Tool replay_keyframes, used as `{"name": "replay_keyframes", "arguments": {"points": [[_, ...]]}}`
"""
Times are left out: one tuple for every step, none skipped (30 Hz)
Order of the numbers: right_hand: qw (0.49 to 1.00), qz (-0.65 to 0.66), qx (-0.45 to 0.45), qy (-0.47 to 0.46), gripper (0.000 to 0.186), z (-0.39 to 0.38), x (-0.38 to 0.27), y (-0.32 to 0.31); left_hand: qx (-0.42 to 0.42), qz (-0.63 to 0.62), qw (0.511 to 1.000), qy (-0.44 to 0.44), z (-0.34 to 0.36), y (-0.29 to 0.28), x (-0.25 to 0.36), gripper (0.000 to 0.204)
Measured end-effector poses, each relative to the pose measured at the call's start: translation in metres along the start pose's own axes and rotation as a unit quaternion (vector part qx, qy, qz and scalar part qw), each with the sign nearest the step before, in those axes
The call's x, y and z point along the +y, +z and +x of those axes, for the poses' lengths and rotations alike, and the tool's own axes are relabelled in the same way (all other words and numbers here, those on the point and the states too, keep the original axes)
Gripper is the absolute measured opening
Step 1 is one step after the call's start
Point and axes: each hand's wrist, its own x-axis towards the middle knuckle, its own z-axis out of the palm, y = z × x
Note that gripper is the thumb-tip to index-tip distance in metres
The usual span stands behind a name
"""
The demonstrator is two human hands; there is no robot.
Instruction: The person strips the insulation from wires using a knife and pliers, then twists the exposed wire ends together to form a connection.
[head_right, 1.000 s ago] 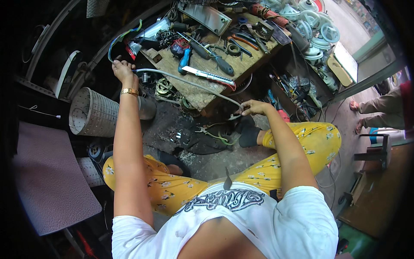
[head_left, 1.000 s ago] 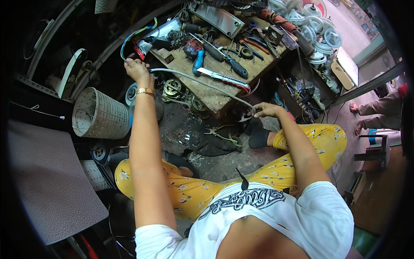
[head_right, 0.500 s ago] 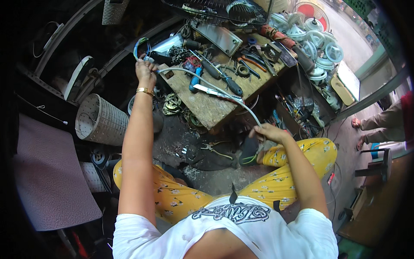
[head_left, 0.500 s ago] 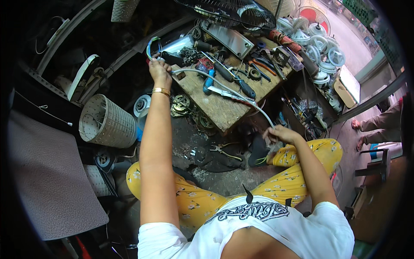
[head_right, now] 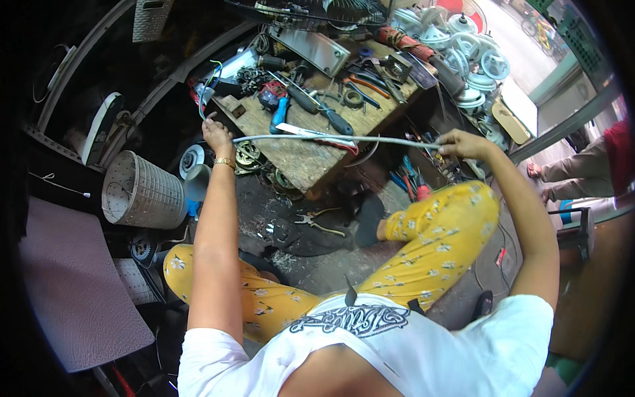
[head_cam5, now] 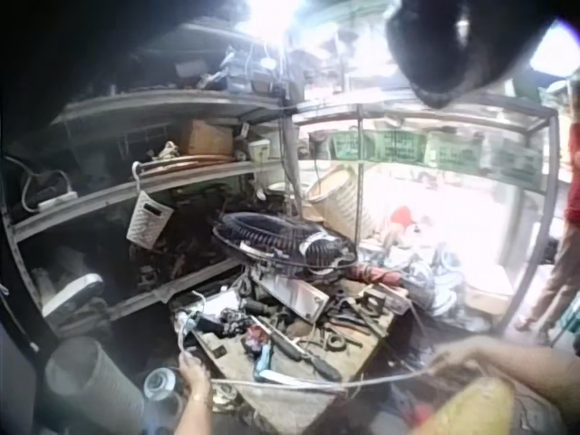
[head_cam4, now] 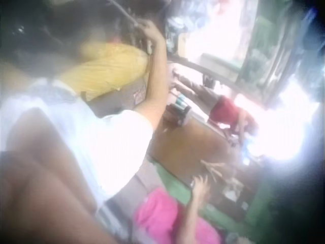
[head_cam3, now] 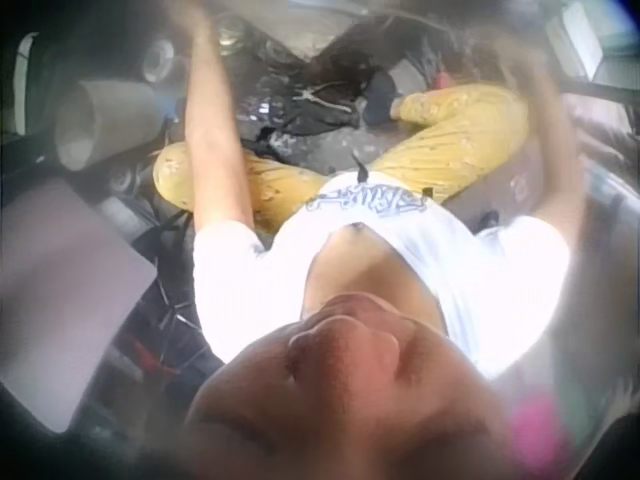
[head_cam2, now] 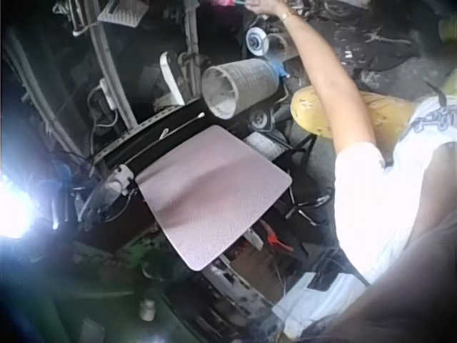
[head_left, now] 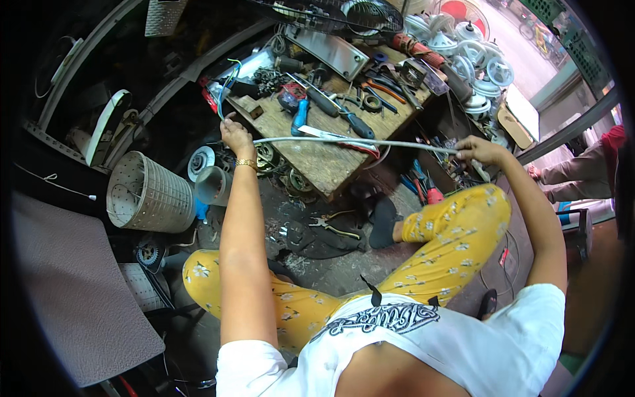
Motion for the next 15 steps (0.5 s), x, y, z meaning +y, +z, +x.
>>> {"name": "replay_keyframes", "arguments": {"points": [[0.999,-0.018,-0.026,-0.015,0.027,0.006,0.014,-0.007,-0.015,-0.003,1.000,0.001,-0.008,0.007,-0.003,0.026],[0.996,-0.090,-0.007,-0.023,0.025,0.014,0.042,-0.004,-0.028,-0.012,0.999,0.008,-0.010,0.016,-0.003,0.025],[0.990,-0.138,0.013,-0.030,0.025,0.030,0.058,0.005,-0.048,-0.015,0.998,0.046,-0.002,0.013,-0.004,0.024],[0.988,-0.144,0.060,-0.010,0.024,0.030,0.088,0.019,-0.071,-0.022,0.997,0.003,-0.016,0.030,-0.010,0.023],[0.989,-0.102,0.109,0.001,0.024,0.028,0.113,0.039,-0.073,-0.017,0.997,-0.019,-0.030,0.046,-0.014,0.023],[0.988,-0.047,0.150,-0.002,0.024,0.028,0.128,0.061,-0.074,-0.007,0.997,-0.036,-0.035,0.054,-0.014,0.023],[0.985,0.021,0.169,-0.030,0.023,0.040,0.123,0.084,-0.063,0.035,0.997,0.005,-0.021,0.037,-0.014,0.025],[0.978,0.088,0.184,-0.044,0.023,0.044,0.121,0.108,-0.110,0.048,0.992,0.034,-0.014,0.026,-0.017,0.024],[0.968,0.146,0.195,-0.051,0.023,0.046,0.120,0.128,-0.111,0.067,0.991,0.042,-0.014,0.018,-0.023,0.025],[0.960,0.185,0.204,-0.057,0.022,0.051,0.116,0.140,-0.112,0.087,0.989,0.050,-0.014,0.011,-0.028,0.025],[0.952,0.214,0.210,-0.061,0.022,0.058,0.110,0.151,-0.094,0.099,0.989,0.054,-0.015,0.001,-0.036,0.026],[0.943,0.236,0.228,-0.060,0.022,0.060,0.112,0.154,-0.084,0.099,0.990,0.056,-0.020,0.013,-0.041,0.027],[0.933,0.258,0.245,-0.057,0.022,0.058,0.115,0.163,-0.082,0.098,0.991,0.036,-0.029,0.015,-0.044,0.031],[0.924,0.278,0.256,-0.067,0.022,0.062,0.111,0.168,-0.061,0.113,0.991,0.038,-0.028,0.013,-0.042,0.031],[0.913,0.298,0.270,-0.070,0.021,0.062,0.112,0.170,-0.076,0.086,0.993,0.028,-0.030,0.016,-0.040,0.031]]}}
